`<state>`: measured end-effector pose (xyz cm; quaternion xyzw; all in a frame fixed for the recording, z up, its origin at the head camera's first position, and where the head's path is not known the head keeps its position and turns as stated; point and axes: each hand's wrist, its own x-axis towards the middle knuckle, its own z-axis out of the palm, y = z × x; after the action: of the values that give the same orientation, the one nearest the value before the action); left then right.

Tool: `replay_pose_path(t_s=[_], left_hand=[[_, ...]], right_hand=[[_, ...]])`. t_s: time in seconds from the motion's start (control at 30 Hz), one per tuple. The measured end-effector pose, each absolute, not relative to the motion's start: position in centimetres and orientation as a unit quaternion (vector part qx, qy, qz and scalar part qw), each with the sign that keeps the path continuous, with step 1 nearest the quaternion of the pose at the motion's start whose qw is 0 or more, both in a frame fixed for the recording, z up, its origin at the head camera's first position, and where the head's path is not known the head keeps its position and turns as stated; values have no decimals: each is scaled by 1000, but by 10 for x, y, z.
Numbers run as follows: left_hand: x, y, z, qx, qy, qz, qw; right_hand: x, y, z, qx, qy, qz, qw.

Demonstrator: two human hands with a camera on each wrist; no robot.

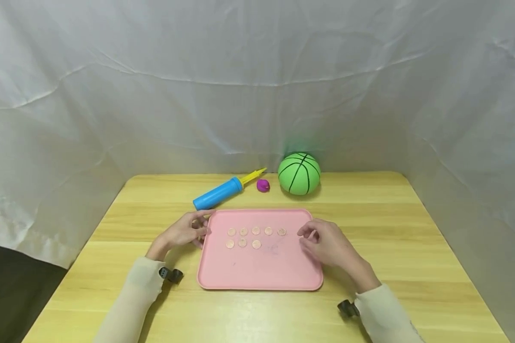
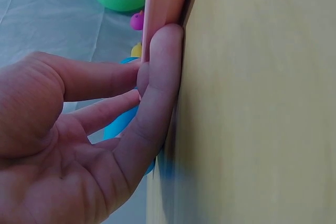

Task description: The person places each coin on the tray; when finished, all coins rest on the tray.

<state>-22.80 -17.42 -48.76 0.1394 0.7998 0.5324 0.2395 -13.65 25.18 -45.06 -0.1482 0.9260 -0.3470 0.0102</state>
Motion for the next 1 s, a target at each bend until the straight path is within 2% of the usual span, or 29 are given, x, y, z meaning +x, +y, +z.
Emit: replay_pose_path(t_s=[0.3,1.0], left_hand=[[-227,-174,-489,137,796,539,239],[-229,-174,-491,138,800,532,240]], right_hand=[[-122,280,-450,-136,956,-260,-23],[-100,321,-473,-112,961,-253,18]])
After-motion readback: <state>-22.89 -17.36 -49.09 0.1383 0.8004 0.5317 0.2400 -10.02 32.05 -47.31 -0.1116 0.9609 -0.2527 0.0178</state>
